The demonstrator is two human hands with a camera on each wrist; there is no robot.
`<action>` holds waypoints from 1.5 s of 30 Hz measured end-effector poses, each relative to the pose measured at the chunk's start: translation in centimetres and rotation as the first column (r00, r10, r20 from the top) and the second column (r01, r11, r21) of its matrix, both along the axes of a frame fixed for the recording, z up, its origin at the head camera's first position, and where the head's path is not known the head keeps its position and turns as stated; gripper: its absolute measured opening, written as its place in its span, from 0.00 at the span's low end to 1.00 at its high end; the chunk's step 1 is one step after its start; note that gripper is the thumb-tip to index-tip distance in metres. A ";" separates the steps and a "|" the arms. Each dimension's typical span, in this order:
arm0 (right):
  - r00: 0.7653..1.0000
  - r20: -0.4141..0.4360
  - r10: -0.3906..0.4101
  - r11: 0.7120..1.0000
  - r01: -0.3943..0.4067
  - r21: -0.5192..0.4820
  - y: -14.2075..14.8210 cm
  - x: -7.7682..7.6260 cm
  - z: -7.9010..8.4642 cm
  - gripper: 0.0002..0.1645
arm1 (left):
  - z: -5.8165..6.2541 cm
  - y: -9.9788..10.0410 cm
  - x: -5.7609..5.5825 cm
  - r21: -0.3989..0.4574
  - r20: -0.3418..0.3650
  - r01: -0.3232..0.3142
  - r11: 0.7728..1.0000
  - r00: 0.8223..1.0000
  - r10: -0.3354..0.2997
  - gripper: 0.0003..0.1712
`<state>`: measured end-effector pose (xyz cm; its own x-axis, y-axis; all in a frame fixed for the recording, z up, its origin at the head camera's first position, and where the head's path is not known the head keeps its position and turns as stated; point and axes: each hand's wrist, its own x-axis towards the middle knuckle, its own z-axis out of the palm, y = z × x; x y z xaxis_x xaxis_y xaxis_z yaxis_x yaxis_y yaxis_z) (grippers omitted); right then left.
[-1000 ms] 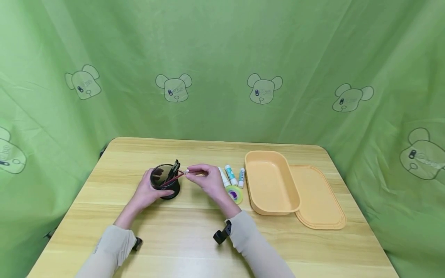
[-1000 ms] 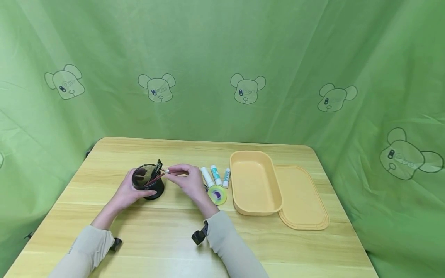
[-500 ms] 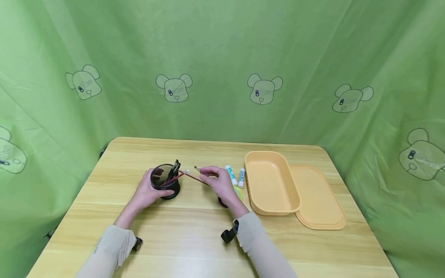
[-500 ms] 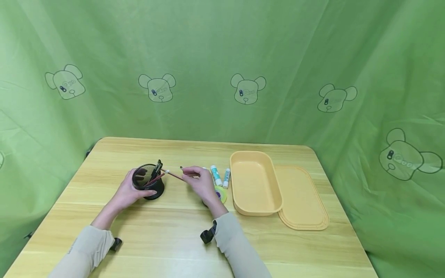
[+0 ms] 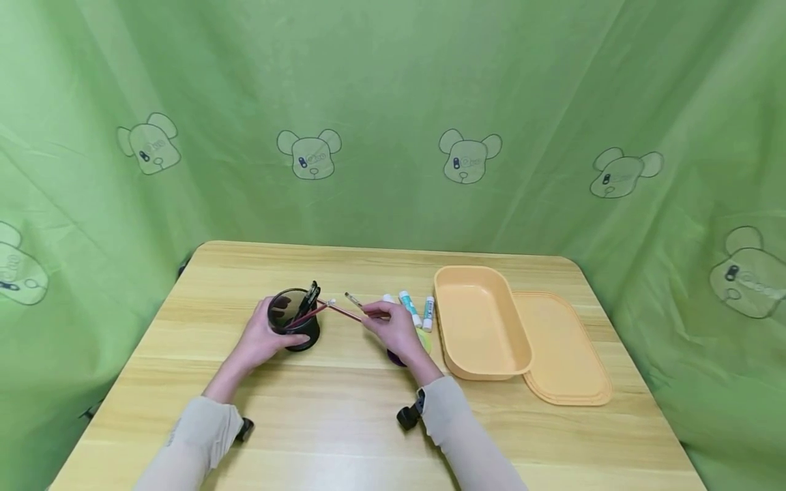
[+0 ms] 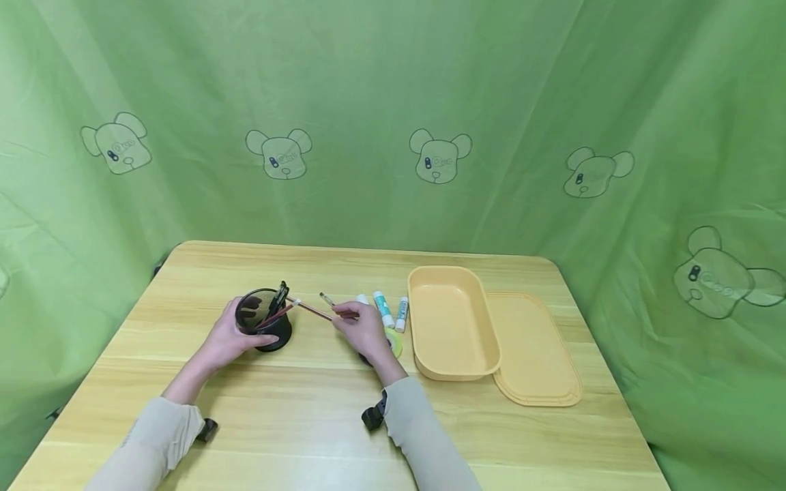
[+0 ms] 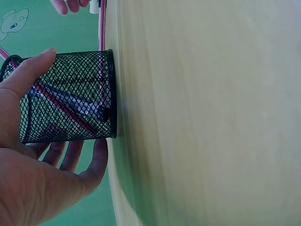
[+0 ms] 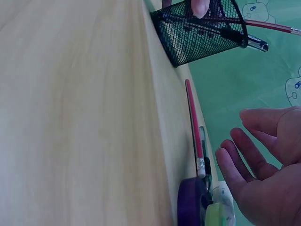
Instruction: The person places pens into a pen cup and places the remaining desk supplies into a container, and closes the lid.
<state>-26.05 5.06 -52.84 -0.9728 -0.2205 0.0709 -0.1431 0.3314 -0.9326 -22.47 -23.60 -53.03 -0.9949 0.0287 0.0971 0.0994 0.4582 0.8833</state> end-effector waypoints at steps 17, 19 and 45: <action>0.998 -0.049 0.029 0.984 -0.020 0.177 0.3 0.0 -0.9 0.15 | -0.1 0.0 0.0 0.006 -0.006 -0.001 1.000 1.000 0.001 0.56; 0.998 -0.043 0.041 0.981 -0.032 0.189 0.2 0.0 -0.8 0.14 | -0.1 0.0 0.0 0.008 -0.005 -0.003 1.000 1.000 0.003 0.57; 0.992 -0.099 0.073 0.931 -0.032 0.365 0.2 0.2 -1.6 0.14 | -0.1 0.2 0.2 0.019 0.018 0.006 1.000 1.000 -0.007 0.59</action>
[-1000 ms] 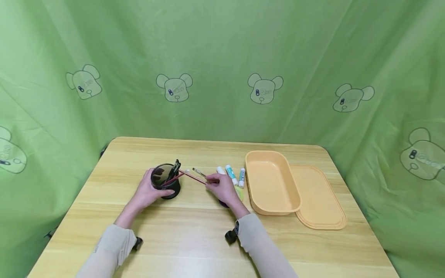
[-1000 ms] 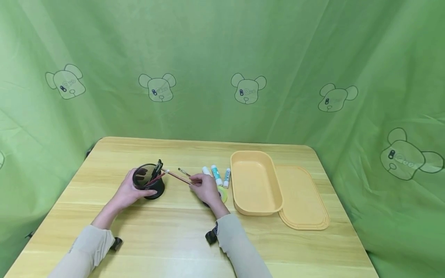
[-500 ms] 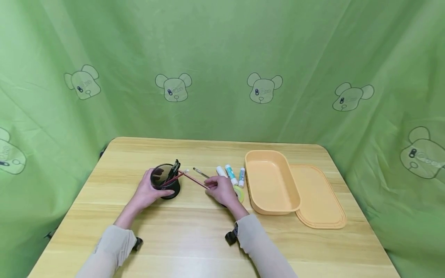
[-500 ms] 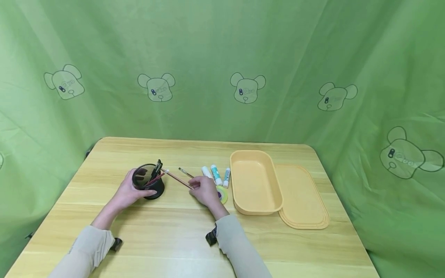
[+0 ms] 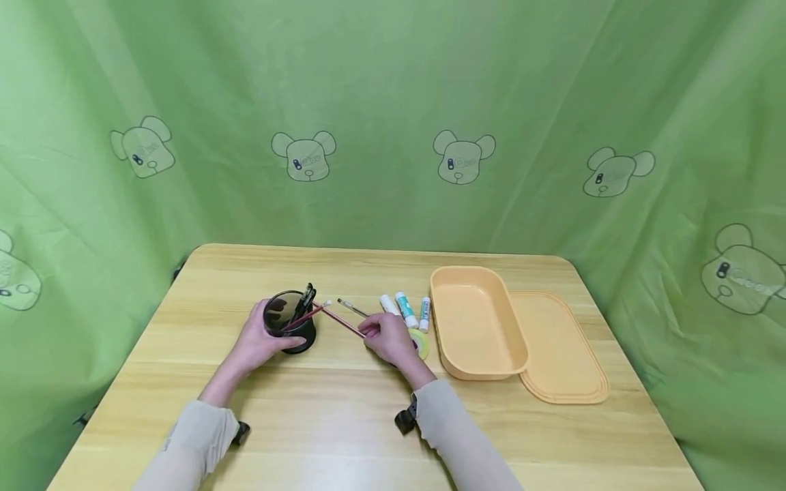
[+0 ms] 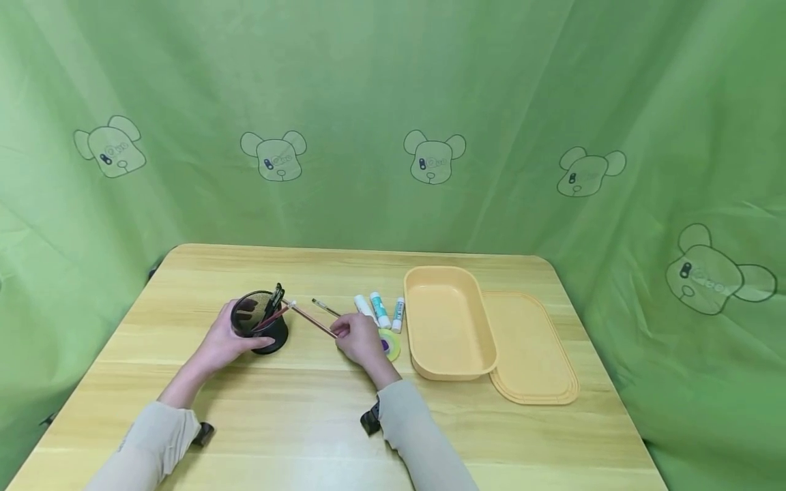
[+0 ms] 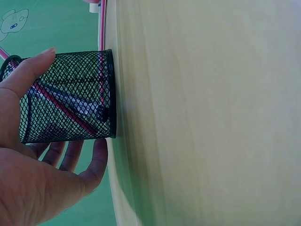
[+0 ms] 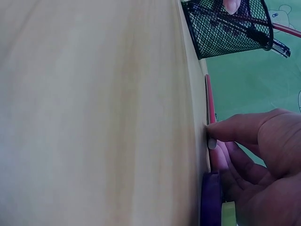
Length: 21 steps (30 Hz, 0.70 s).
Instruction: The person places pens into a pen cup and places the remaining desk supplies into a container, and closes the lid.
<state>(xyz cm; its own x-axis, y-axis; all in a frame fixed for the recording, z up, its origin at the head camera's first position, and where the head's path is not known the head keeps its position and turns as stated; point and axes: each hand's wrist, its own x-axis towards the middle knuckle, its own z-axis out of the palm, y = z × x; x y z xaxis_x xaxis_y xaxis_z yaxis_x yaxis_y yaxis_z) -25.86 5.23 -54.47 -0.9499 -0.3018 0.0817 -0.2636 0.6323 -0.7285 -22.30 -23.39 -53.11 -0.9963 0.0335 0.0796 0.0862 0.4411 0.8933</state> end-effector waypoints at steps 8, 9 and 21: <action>1.000 0.007 0.004 1.000 -0.004 0.025 -0.1 0.2 0.5 0.11 | 0.0 0.0 0.0 -0.021 -0.004 -0.009 1.000 1.000 0.009 0.59; 1.000 0.012 0.005 1.000 -0.005 0.027 -0.1 0.2 0.5 0.11 | 0.0 0.0 0.0 -0.022 -0.006 -0.009 1.000 1.000 0.009 0.59; 0.999 0.030 0.045 0.994 -0.048 0.094 -0.1 0.3 0.9 0.10 | -0.3 0.0 0.1 -0.004 -0.005 -0.006 1.000 1.000 0.006 0.58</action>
